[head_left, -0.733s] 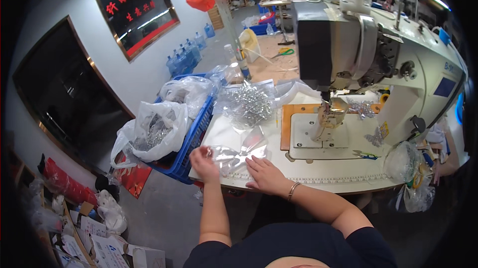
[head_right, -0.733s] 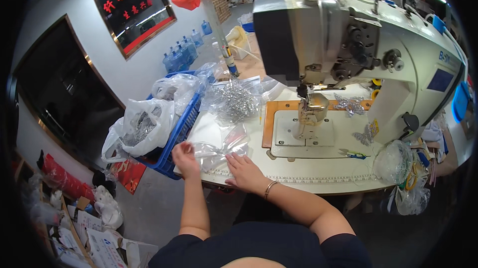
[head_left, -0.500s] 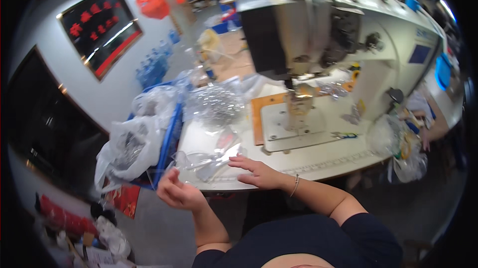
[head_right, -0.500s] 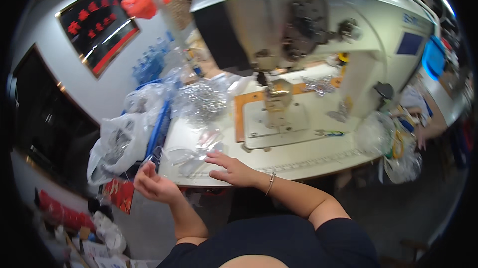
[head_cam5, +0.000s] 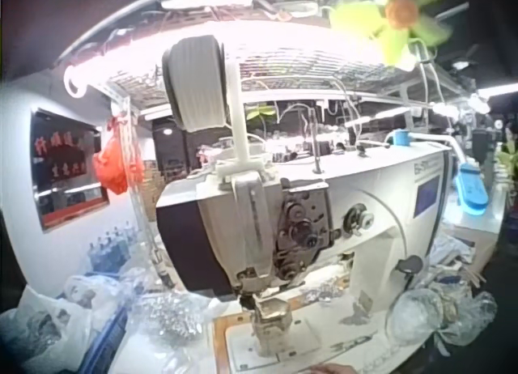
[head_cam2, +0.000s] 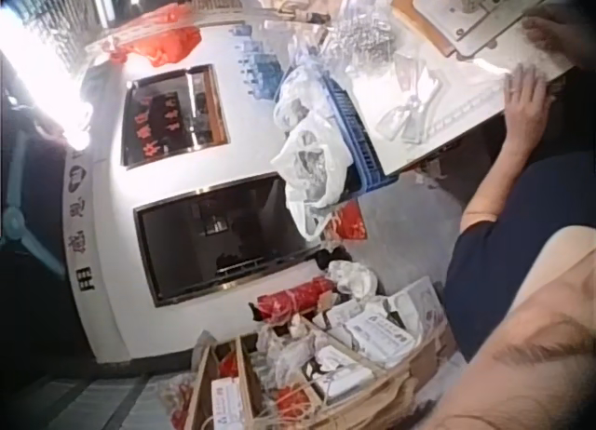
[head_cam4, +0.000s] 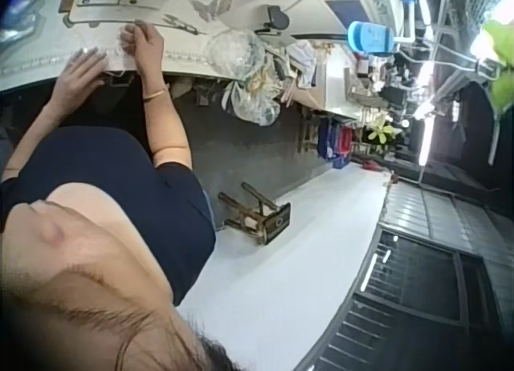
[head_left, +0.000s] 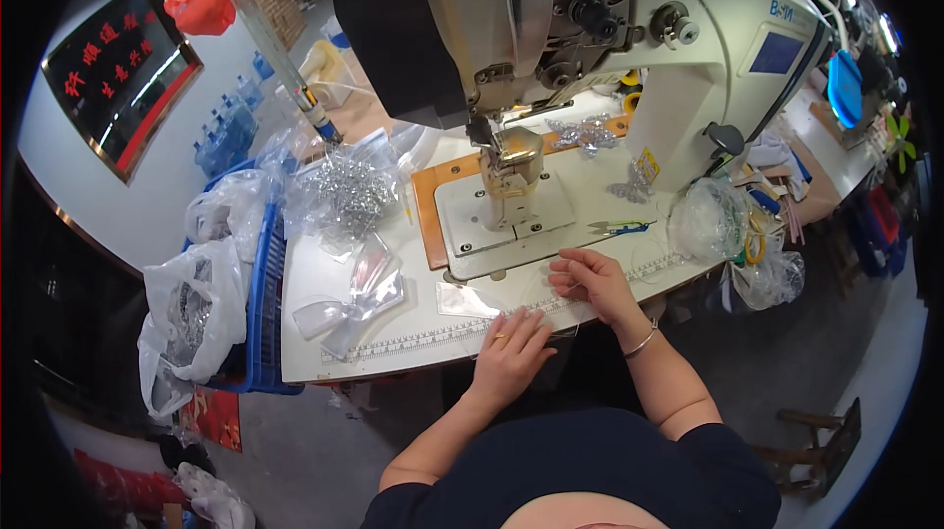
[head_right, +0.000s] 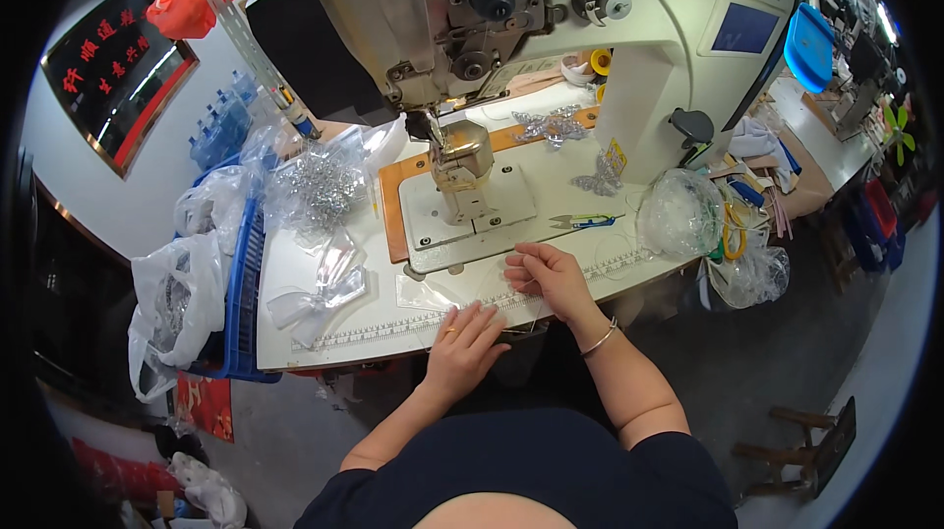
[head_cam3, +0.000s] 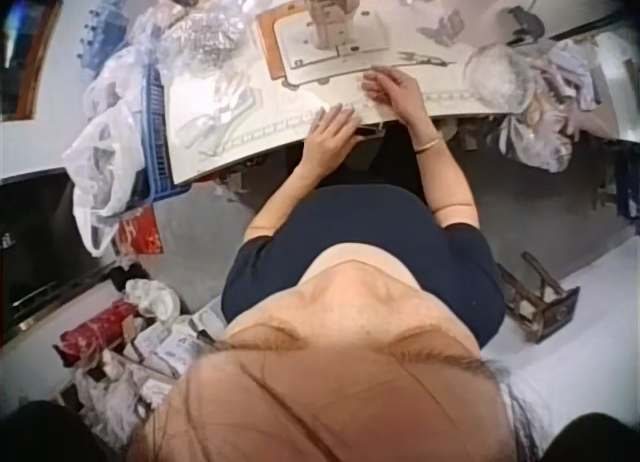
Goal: The person assembles small, shiny, star-shaped decorations by hand, then uses a sewing machine to stitch them. They repeatedly pick up a decoration, align it under the needle, sew it, and trim the thread. The process is repeated for multiple units throughout the clip.
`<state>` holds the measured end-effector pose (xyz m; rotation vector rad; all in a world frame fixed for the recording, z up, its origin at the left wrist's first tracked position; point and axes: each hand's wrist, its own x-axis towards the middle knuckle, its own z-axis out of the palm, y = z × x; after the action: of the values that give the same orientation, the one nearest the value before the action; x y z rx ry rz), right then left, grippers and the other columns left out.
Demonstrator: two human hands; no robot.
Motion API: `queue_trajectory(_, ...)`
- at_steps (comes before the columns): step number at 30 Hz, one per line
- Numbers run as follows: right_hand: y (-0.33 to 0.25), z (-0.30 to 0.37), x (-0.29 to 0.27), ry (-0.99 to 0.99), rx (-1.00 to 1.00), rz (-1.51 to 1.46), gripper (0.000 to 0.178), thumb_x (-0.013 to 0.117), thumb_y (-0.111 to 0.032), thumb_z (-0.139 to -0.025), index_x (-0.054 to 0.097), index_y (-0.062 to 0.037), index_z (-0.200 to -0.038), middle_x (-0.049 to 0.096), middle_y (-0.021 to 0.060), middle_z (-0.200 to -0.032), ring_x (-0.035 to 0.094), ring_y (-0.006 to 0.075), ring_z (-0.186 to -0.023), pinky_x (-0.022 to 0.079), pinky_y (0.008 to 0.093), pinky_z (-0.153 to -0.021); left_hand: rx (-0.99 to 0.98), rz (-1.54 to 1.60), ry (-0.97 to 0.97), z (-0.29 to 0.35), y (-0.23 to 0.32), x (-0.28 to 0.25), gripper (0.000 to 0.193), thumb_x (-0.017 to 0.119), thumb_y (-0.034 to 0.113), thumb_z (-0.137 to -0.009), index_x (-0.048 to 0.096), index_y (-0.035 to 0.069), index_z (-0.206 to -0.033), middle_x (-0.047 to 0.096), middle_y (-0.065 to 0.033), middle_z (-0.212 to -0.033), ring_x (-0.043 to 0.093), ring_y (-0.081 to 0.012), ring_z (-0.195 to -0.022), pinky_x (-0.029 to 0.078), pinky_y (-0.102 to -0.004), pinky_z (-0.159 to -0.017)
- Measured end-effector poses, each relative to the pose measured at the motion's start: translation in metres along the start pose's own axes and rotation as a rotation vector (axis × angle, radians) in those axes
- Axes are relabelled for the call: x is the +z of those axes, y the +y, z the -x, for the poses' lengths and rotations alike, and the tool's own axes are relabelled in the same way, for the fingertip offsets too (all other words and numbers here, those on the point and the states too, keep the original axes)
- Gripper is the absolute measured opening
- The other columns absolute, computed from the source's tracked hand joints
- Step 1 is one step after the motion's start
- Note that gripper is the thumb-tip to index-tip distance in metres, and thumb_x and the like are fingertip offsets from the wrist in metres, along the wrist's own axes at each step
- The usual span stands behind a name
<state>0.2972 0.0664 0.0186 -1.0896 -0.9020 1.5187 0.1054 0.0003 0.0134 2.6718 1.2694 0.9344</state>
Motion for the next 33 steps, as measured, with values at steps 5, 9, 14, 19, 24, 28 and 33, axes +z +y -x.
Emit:
queue_trajectory(5, -0.01, -0.003, -0.006, 0.109, -0.117, 0.375, 0.027, 0.055, -0.009, -0.087, 0.056, 0.0041, -0.111, 0.066, 0.0117, -0.092, 0.064, 0.0131, -0.078, 0.051, 0.0231, -0.065, -0.042, -0.252, -0.206, 0.016, 0.001, -0.004, 0.064, 0.069, 0.031, -0.072, 0.046, 0.013, -0.128, 0.043, -0.0096, -0.134, 0.039, -0.0307, -0.125, 0.025, -0.0485, -0.104)
queue_trajectory(9, -0.024, -0.038, -0.052, 0.524, -0.722, 1.039, 0.029, 0.065, -0.009, -0.076, 0.059, 0.0018, -0.103, 0.064, 0.0128, -0.089, 0.062, 0.027, -0.081, 0.05, 0.0329, -0.072, -0.042, -0.286, -0.19, 0.01, 0.012, 0.0, 0.069, 0.07, 0.032, -0.07, 0.043, 0.015, -0.131, 0.037, -0.0131, -0.138, 0.036, -0.0311, -0.127, 0.023, -0.0513, -0.103)
queue_trajectory(14, -0.051, -0.075, -0.093, 0.535, -0.774, 1.481, 0.03, 0.066, -0.014, -0.073, 0.056, -0.0013, -0.099, 0.058, 0.0144, -0.103, 0.053, 0.0307, -0.1, 0.044, 0.0392, -0.086, 0.004, -0.285, -0.078, 0.014, 0.003, 0.017, 0.069, 0.072, 0.033, -0.067, 0.046, 0.016, -0.128, 0.041, -0.0134, -0.135, 0.038, -0.0311, -0.125, 0.021, -0.0494, -0.103)
queue_trajectory(19, -0.055, -0.095, -0.104, 0.508, -0.643, 1.635, 0.025, 0.064, -0.015, -0.073, 0.055, -0.0017, -0.093, 0.059, 0.0151, -0.084, 0.058, 0.0309, -0.081, 0.049, 0.0388, -0.074, -0.008, -0.262, -0.054, 0.017, 0.001, 0.018, 0.066, 0.072, 0.033, -0.067, 0.048, 0.015, -0.126, 0.043, -0.0128, -0.134, 0.039, -0.0308, -0.124, 0.02, -0.0455, -0.104)
queue_trajectory(24, -0.071, -0.042, -0.073, 0.532, -0.899, 1.063, 0.024, 0.059, 0.001, -0.077, 0.057, 0.0023, -0.1, 0.063, 0.0138, -0.087, 0.062, 0.0231, -0.081, 0.05, 0.0316, -0.071, -0.084, 0.059, -0.171, 0.009, 0.0, -0.007, 0.055, 0.068, 0.03, -0.075, 0.05, 0.012, -0.124, 0.045, -0.0127, -0.132, 0.039, -0.0323, -0.125, 0.025, -0.0462, -0.102)
queue_trajectory(28, -0.056, 0.006, -0.038, 0.08, -0.423, 0.157, 0.027, 0.062, 0.001, -0.078, 0.058, 0.0039, -0.105, 0.064, 0.0076, -0.09, 0.061, 0.0141, -0.082, 0.05, 0.0268, -0.074, -0.255, 0.55, -0.125, -0.017, -0.037, -0.037, 0.049, 0.066, 0.016, -0.08, 0.048, 0.005, -0.124, 0.049, -0.0157, -0.128, 0.045, -0.0353, -0.119, 0.038, -0.0419, -0.096)
queue_trajectory(33, -0.023, 0.034, 0.019, -0.22, -0.075, -0.029, 0.022, 0.066, -0.002, -0.078, 0.059, 0.0039, -0.098, 0.063, 0.0061, -0.087, 0.061, 0.0123, -0.076, 0.051, 0.0248, -0.071, -0.507, 1.374, -0.082, -0.04, -0.033, -0.039, 0.061, 0.064, 0.001, -0.08, 0.033, -0.001, -0.132, 0.058, -0.0146, -0.108, 0.058, -0.021, -0.1, 0.049, -0.0322, -0.083)
